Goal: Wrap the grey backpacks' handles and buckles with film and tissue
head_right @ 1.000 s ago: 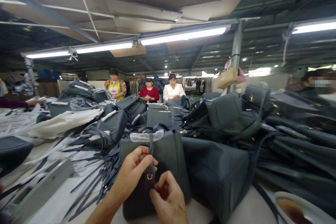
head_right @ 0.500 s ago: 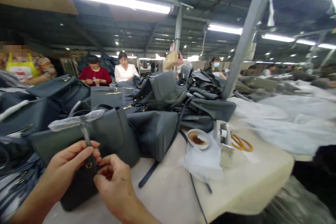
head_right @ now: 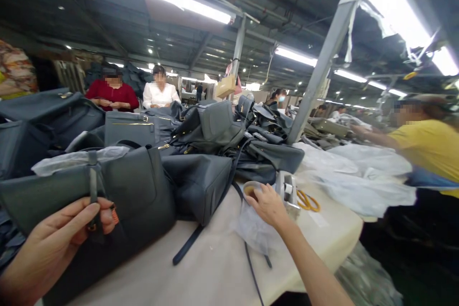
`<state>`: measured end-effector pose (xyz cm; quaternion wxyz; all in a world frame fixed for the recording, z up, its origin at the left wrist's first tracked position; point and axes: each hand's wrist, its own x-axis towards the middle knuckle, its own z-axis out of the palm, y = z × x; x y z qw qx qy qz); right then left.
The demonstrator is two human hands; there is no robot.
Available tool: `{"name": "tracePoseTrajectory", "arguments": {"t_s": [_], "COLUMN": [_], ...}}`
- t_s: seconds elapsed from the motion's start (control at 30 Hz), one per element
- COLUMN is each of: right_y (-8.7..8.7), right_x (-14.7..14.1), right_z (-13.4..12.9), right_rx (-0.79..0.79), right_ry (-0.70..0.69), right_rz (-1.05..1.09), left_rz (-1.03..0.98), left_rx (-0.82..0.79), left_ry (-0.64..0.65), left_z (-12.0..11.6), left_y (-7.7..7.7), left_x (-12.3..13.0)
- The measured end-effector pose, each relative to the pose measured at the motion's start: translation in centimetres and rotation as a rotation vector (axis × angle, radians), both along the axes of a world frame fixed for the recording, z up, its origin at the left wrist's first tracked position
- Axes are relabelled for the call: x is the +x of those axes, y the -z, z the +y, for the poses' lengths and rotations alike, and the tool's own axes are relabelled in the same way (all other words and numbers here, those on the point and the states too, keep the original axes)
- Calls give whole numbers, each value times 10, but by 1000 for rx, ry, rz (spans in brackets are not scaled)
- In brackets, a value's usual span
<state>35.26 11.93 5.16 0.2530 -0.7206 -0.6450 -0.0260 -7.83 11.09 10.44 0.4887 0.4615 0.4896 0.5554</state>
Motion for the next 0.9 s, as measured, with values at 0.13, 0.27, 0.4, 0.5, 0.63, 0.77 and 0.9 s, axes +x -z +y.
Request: {"name": "tracePoseTrajectory", "arguments": {"t_s": [0.13,0.27,0.4,0.5,0.63,0.77,0.9], "right_y": [21,17,4,6,20,26,17], "right_x": [10,15,25,32,31,22,20], "right_z": [14,13,-12,-35,-48,-43,-33], "right_rx": [-165,-168,-153,-191,-235,-240,-200], "right_ry": [40,1,26,56,70,12,-47], "right_rz": [-116,-143,-108,-99,-60,-12,15], "left_rz": [31,43,7,-72,-160,-134,-94], "left_rx": [10,11,8,2,-24,-24,0], "left_ry": [-11,-19,-26,-5,36,15,-7], "left_z": [-1,1,3,3,1,-8,-20], "left_y": [1,2,7,13,17,8,-5], "left_x": [-3,-4,-6,-10,-14,-10,-5]}}
